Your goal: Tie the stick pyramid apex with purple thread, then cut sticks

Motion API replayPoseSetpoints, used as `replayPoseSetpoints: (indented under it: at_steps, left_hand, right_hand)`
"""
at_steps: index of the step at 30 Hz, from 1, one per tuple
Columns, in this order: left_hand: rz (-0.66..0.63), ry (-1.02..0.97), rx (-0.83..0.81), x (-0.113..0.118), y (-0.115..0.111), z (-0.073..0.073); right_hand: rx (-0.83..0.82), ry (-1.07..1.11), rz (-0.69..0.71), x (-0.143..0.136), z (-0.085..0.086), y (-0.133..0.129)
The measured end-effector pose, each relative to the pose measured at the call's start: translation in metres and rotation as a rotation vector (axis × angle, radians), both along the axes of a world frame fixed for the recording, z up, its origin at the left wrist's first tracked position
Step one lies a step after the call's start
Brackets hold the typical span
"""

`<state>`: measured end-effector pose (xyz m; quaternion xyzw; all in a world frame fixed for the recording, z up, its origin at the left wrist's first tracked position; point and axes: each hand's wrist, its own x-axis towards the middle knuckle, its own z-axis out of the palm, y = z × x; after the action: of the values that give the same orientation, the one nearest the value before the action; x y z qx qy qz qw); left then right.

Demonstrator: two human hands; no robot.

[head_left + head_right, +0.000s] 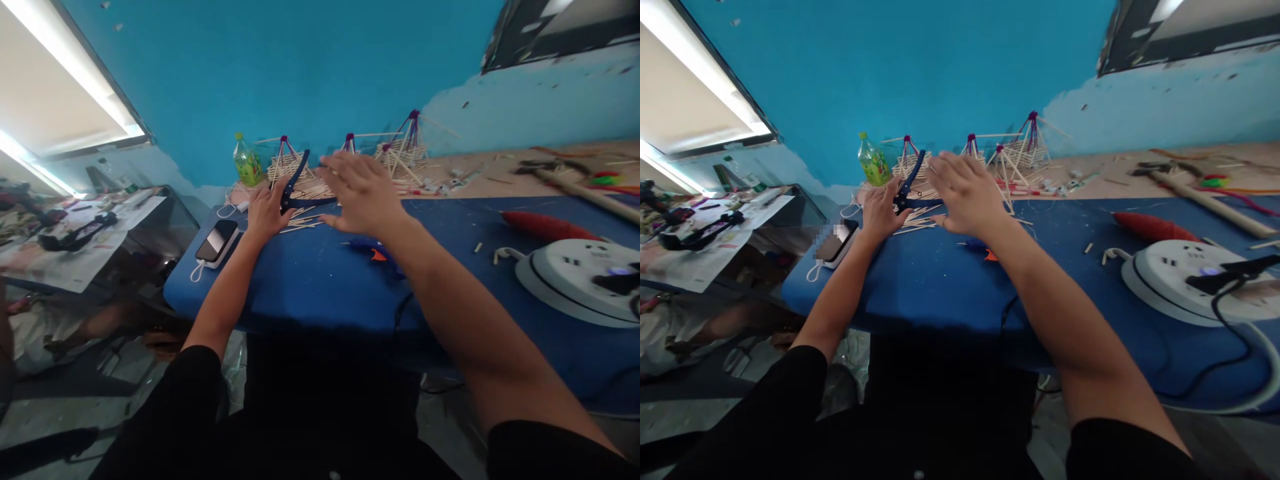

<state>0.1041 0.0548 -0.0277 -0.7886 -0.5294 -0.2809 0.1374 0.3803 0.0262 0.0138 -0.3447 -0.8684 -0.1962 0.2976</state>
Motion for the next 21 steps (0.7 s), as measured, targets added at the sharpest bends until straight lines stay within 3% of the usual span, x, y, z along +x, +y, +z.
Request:
replayPoseSetpoints:
  at_steps: [3,7,10,13,18,21]
  left_hand:
    - [-0.149,0.009,0.063,0.007,-0.007,-0.003]
    - [-0.302,0.019,0.096,0.016,-0.014,-0.008]
    - [-0.329,-0.027,0.161,0.014,-0.018,-0.008]
    - [-0.291,-0.202,0.248,0.002,-0.022,-0.006]
    - [-0.347,-0.507,0.224,-0.015,-0.022,-0.002]
    - [-0.33,-0.629,0.325,-0.008,-0.02,0.0]
  right_hand:
    - [-0.004,-0.071,0.017,-0.016,-0.013,-0.002]
    - [-0.032,-0.063,-0.086,-0.024,-0.025,0.0]
    - [-0.041,-0.094,-0.158,-0.027,-0.025,-0.001]
    - [-0.087,-0.11,-0.241,-0.03,-0.021,-0.004]
    - [-0.338,0.191,-0.373,-0.026,-0.014,-0.002]
    - [-0.526,0.507,-0.305,-0.021,-0.011,0.006]
